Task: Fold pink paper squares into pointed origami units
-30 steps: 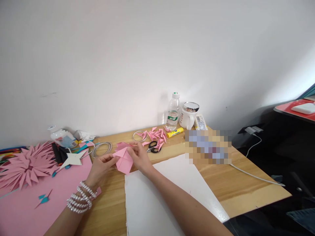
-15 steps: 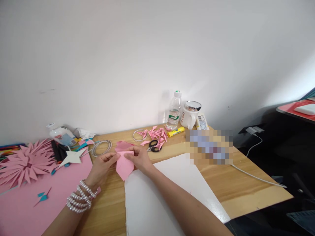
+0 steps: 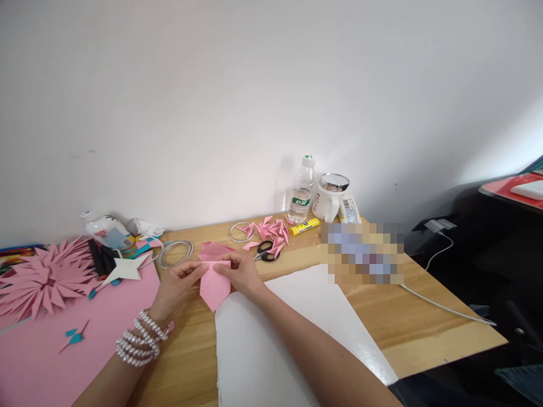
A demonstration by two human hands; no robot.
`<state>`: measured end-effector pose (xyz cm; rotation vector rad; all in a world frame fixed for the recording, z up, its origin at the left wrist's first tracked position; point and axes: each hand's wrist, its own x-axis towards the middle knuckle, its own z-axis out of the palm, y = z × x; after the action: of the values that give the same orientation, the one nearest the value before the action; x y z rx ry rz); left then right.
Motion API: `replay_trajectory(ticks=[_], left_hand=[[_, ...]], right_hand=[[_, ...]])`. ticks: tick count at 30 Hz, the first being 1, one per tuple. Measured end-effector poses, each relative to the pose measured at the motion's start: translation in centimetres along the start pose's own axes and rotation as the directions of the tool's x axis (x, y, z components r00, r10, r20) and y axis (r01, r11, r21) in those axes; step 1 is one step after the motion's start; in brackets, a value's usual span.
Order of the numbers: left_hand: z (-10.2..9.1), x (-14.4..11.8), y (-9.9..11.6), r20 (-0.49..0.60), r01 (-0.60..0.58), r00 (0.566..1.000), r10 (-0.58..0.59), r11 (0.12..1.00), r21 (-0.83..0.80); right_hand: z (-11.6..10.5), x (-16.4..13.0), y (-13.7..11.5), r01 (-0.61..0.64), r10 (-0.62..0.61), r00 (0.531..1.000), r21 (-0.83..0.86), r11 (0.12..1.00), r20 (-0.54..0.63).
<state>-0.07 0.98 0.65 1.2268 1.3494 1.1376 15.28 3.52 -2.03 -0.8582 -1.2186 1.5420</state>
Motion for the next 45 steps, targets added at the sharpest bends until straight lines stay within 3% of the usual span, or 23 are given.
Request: replay_trajectory(ticks=[8, 17, 24, 34, 39, 45], left_hand=[[0.09, 0.09, -0.09, -0.056, -0.002, 0.998, 0.003, 1.0, 0.015], [-0.02, -0.11, -0.08, -0.05, -0.079, 0.995, 0.086, 0.989, 0.123], [0.06, -0.26, 0.06, -0.02, -0.154, 0.988, 0.154, 0.988, 0.017], [0.38, -0.25, 0.28, 0.008, -0.108, 0.994, 0.108, 0.993, 0.048], [0.08, -0.3, 0.34, 0.029, -0.168, 0.986, 0.166, 0.981, 0.091], [0.2, -0.41, 0.27, 0.072, -0.131, 0.99, 0.125, 0.987, 0.089]], right_hand=[[0.13, -0.22, -0.07, -0.008, 0.009, 1.0, -0.032, 0.999, 0.012], [0.17, -0.24, -0.36, -0.007, 0.008, 1.0, -0.067, 0.998, 0.011], [0.29, -0.36, -0.41, 0.0, 0.004, 0.999, -0.067, 0.998, 0.053], [0.34, -0.41, -0.49, -0.04, 0.041, 0.999, -0.059, 0.997, 0.023], [0.43, -0.47, -0.44, 0.017, -0.01, 0.998, -0.114, 0.993, 0.062], [0.3, -0.5, -0.57, 0.129, -0.12, 0.991, -0.237, 0.963, 0.055]])
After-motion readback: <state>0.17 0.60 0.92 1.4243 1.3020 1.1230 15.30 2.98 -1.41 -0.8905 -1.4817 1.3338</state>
